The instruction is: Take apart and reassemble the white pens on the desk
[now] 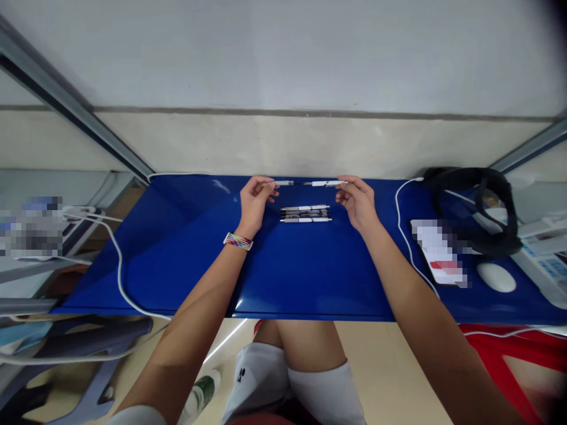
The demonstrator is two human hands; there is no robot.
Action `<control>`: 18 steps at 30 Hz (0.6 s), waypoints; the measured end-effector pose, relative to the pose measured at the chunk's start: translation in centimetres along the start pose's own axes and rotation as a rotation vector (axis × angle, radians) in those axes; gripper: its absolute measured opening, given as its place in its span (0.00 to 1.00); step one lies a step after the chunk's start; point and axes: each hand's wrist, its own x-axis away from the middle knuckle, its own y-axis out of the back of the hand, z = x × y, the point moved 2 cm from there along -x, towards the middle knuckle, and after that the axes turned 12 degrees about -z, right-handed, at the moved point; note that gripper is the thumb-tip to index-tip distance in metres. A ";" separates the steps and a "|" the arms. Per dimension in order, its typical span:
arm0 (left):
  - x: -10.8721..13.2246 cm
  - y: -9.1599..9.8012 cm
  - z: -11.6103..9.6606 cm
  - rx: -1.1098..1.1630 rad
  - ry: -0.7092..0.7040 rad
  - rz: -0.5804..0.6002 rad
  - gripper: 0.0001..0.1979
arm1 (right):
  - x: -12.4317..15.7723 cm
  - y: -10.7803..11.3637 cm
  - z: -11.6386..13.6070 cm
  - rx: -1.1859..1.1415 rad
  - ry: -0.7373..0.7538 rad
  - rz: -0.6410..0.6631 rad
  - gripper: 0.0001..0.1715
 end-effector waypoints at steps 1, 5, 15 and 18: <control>0.0 0.0 0.0 -0.003 -0.002 0.003 0.11 | 0.0 0.0 0.0 -0.004 -0.001 0.001 0.14; 0.1 -0.1 0.2 -0.036 -0.016 0.034 0.11 | 0.0 -0.1 -0.2 0.018 0.006 0.012 0.15; 0.6 -0.3 -0.1 -0.104 -0.048 0.092 0.15 | 0.6 -0.5 0.1 0.057 0.064 0.076 0.15; 0.7 -0.4 -0.1 -0.100 -0.031 0.105 0.15 | 0.8 -0.7 0.2 0.080 0.063 0.092 0.16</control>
